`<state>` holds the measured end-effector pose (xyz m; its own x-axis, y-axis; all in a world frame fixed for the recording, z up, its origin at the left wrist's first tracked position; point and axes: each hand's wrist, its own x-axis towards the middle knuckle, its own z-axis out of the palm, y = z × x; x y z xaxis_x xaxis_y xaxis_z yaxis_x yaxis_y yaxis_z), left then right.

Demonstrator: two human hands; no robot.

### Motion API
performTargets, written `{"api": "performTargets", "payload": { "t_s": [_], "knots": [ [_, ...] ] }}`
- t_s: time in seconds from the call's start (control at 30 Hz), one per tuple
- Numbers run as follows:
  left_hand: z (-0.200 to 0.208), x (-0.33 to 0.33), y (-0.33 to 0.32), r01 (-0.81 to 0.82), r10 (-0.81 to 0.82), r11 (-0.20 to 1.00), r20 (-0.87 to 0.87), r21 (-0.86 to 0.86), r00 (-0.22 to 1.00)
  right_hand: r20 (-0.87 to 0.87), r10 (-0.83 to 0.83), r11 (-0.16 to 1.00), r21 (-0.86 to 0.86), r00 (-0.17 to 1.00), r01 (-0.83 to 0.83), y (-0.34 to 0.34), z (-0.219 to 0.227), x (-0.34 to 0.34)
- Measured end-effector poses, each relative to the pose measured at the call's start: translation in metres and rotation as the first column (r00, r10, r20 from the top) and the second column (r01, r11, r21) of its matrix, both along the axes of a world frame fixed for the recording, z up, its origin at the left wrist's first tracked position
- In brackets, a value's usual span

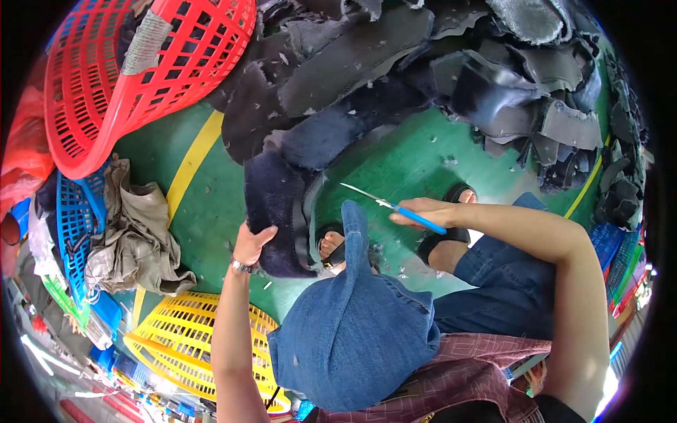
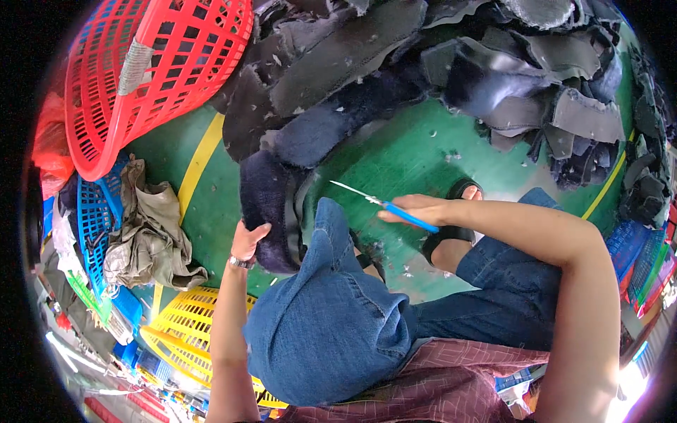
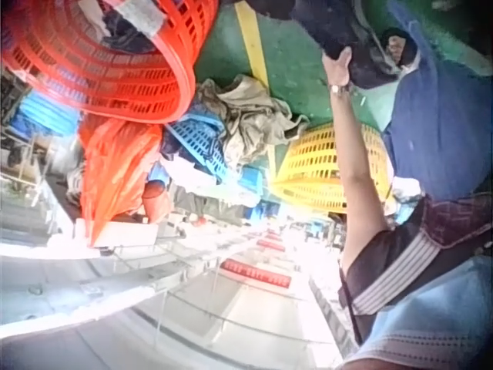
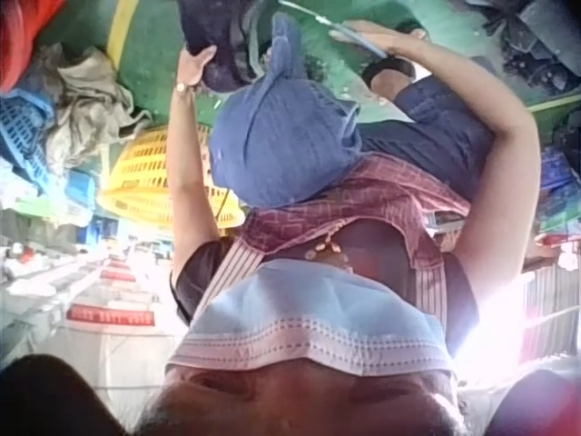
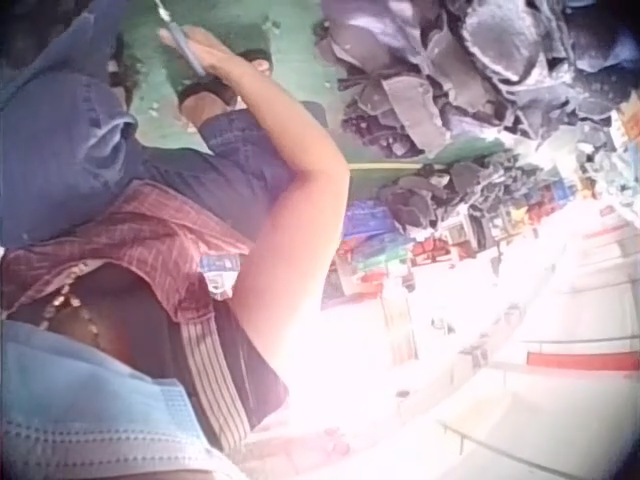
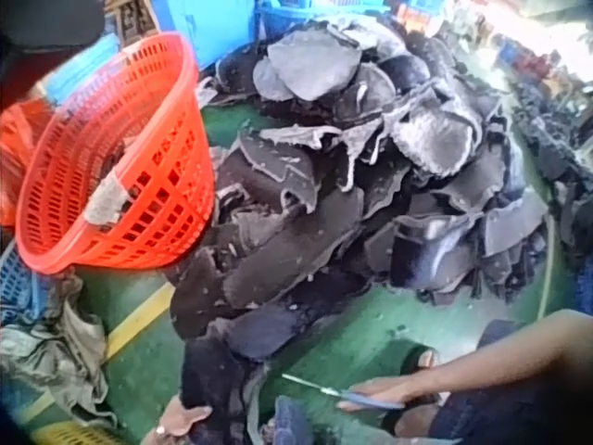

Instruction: Cutting and trimming shoe components from large pieces of material using scissors.

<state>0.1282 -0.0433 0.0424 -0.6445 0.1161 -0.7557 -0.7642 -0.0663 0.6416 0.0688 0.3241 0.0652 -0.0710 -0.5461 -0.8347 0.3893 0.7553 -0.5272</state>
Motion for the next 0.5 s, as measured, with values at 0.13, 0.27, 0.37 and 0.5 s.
{"api": "performTargets", "payload": {
  "t_s": [0.13, 0.27, 0.37, 0.5],
  "knots": [
    [0.025, 0.007, 0.0, -0.143, 0.14, 0.987, 0.047, 0.07, 0.989, 0.01, 0.003, 0.997, -0.074, 1.0, -0.003, -0.04, -0.016, -0.008],
    [0.024, 0.01, 0.001, -0.187, 0.184, 0.98, 0.045, 0.064, 0.982, -0.162, 0.027, 0.999, -0.023, 0.986, -0.031, -0.053, -0.019, -0.019],
    [0.034, 0.009, 0.012, -0.282, 0.282, 0.959, -0.028, 0.02, 0.959, -0.207, 0.108, 0.994, 0.055, 0.972, -0.098, -0.054, -0.009, -0.025],
    [0.057, -0.002, -0.003, 0.226, -0.204, 0.943, 0.113, -0.243, 0.973, -0.181, 0.145, 0.987, -0.05, 0.973, -0.156, -0.036, -0.015, -0.011]
  ]
}}
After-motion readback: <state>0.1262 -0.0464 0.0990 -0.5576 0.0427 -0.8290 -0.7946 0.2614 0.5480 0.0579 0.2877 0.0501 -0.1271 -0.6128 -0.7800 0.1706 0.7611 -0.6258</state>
